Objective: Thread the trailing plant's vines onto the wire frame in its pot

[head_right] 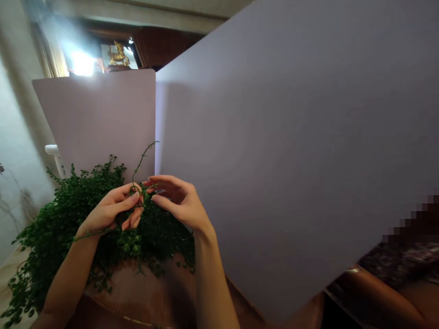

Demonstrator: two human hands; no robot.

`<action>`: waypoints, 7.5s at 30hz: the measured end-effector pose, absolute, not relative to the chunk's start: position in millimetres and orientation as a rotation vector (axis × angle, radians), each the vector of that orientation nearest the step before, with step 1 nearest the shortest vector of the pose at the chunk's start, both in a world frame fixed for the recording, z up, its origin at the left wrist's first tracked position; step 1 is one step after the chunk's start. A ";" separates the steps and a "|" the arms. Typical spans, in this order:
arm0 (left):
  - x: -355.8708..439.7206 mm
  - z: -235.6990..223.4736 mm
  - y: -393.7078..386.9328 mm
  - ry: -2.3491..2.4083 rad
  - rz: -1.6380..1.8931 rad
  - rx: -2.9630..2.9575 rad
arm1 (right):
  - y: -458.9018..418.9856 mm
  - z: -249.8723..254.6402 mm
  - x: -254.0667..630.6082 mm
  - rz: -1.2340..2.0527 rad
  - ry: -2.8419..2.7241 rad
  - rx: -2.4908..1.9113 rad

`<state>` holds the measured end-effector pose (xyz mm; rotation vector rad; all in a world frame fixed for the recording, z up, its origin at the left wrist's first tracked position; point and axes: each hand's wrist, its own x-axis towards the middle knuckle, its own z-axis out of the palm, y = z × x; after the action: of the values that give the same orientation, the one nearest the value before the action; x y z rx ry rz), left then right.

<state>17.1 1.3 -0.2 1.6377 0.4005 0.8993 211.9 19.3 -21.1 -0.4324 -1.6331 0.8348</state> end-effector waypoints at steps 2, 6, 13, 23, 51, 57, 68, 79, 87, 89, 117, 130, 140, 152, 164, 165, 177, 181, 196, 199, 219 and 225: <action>17.6 0.2 2.1 0.407 0.876 1.625 | 16.3 -21.3 212.4 0.873 -1.586 -0.347; 18.9 2.6 2.6 0.413 0.857 1.620 | 17.0 -24.7 213.5 0.902 -1.551 -0.250; 20.6 3.7 2.8 0.474 0.809 1.642 | 18.7 -27.2 216.3 0.862 -1.571 -0.318; 13.7 2.4 9.3 0.411 0.827 1.612 | 15.8 -19.1 217.7 0.903 -1.729 -0.219; 24.2 -6.5 14.8 0.798 1.116 2.106 | 33.5 -27.1 198.5 0.277 -1.313 -0.921; 17.7 2.1 0.4 0.704 1.039 2.012 | 54.5 -38.4 222.4 0.078 -1.163 -1.095; 15.1 7.6 1.6 0.502 1.104 1.781 | 39.9 -35.1 216.8 0.721 -1.649 -0.841; 18.3 8.4 -2.4 0.477 1.062 1.788 | 22.8 -24.7 205.5 0.991 -1.548 -0.329; 18.2 6.8 0.8 0.500 1.040 1.802 | 18.4 -20.9 204.4 0.978 -1.576 -0.335; 18.0 6.8 0.5 0.520 1.041 1.806 | 17.6 -20.4 204.4 0.956 -1.560 -0.351; 15.4 9.3 -9.9 0.579 1.078 1.796 | 50.7 -39.6 239.3 0.156 -1.408 -1.106; 20.3 -1.2 4.1 0.340 0.964 1.670 | 24.3 -22.0 203.3 1.041 -1.651 -0.369; 22.8 0.6 3.7 0.406 0.983 1.705 | 19.3 -23.7 211.9 1.040 -1.590 -0.365; 24.4 1.4 1.8 0.500 1.035 1.754 | 14.4 -22.2 214.2 1.074 -1.633 -0.332; 27.4 -1.6 5.9 0.656 1.103 1.887 | 20.8 -21.5 202.0 0.632 -1.531 -0.703; 28.3 -2.7 6.9 0.680 1.109 1.895 | 21.5 -21.8 200.6 0.574 -1.546 -0.737; 15.0 7.3 -6.2 0.556 1.242 1.809 | 55.8 -46.0 248.6 0.273 -1.455 -1.208; 18.4 0.6 5.5 0.615 1.300 1.818 | 42.3 -37.5 241.2 0.263 -1.496 -1.215; 24.5 -1.6 8.5 0.736 1.500 1.880 | -12.5 -5.4 189.8 0.308 -1.944 -0.887; 22.0 -1.7 9.8 0.712 1.436 1.874 | -5.2 -9.0 189.4 0.305 -1.894 -0.899; 22.9 0.2 8.5 0.670 1.523 1.636 | 1.9 -10.0 205.7 0.461 -1.635 -0.877; 20.8 0.3 7.9 0.607 1.340 1.715 | 2.8 -8.9 207.7 0.430 -1.644 -0.888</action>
<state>20.8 7.9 0.3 1.7149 0.6074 1.3403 207.7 2.8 -8.9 -0.8877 -1.6443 0.4303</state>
